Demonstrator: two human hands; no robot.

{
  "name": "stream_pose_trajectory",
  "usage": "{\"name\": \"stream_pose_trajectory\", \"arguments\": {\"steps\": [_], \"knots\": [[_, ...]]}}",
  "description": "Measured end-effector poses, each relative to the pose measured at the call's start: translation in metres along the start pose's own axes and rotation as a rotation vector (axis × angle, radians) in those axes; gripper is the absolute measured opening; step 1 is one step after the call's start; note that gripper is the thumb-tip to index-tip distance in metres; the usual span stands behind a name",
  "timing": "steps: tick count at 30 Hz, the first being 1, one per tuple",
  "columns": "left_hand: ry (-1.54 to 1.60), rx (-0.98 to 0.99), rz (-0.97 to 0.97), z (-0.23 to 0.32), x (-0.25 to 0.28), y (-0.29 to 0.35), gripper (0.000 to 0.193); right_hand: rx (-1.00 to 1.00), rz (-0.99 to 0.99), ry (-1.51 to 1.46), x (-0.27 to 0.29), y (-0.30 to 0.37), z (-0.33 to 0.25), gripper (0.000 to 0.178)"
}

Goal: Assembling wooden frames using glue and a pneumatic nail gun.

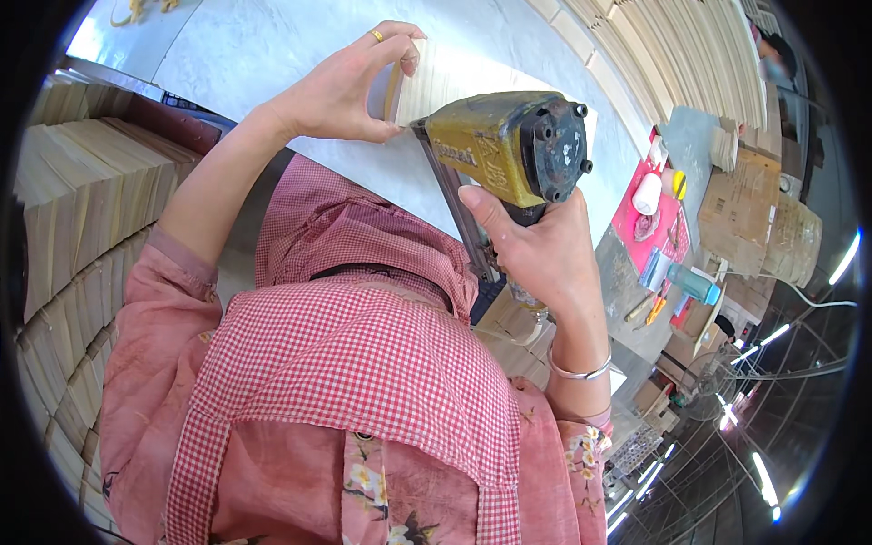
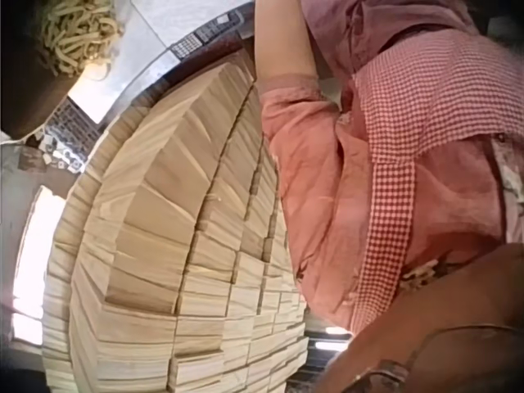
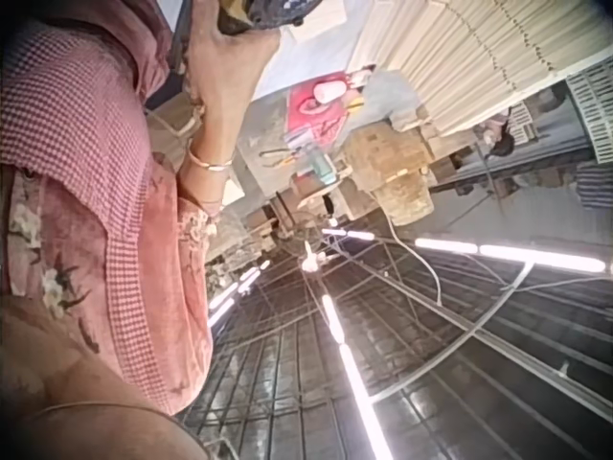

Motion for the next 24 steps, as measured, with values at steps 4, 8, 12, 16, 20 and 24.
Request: {"name": "stream_pose_trajectory", "arguments": {"steps": [4, 8, 12, 16, 20, 24], "knots": [[0.016, 0.017, -0.022, -0.001, -0.001, -0.002, 0.059, -0.032, -0.025, 0.051, 0.002, -0.004, -0.002, 0.033], [-0.018, -0.036, 0.037, -0.008, -0.003, 0.003, 0.059, 0.102, -0.021, 0.080, 0.003, -0.005, -0.008, 0.033], [0.000, 0.035, 0.081, -0.007, 0.003, 0.016, 0.066, 0.081, -0.010, 0.009, 0.001, -0.001, -0.004, 0.033], [-0.113, 0.152, 0.372, 0.001, 0.007, 0.086, 0.093, 0.132, 0.076, 0.000, 0.010, 0.019, 0.001, 0.034], [-0.120, 0.365, 0.307, 0.025, -0.018, 0.133, 0.089, 0.088, 0.150, -0.069, 0.024, 0.037, 0.031, 0.034], [0.316, 0.177, 0.305, 0.025, -0.035, 0.111, 0.045, 0.014, 0.229, 0.006, 0.037, 0.052, 0.051, 0.035]]}}
Point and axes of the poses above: each hand's wrist, its own y-axis away from the middle knuckle, its own x-axis out of the back of the hand, z = x × y, the point moved 5 cm from there along -y, towards the middle knuckle, and after that the axes turned 12 degrees about x, right-handed, at the moved point
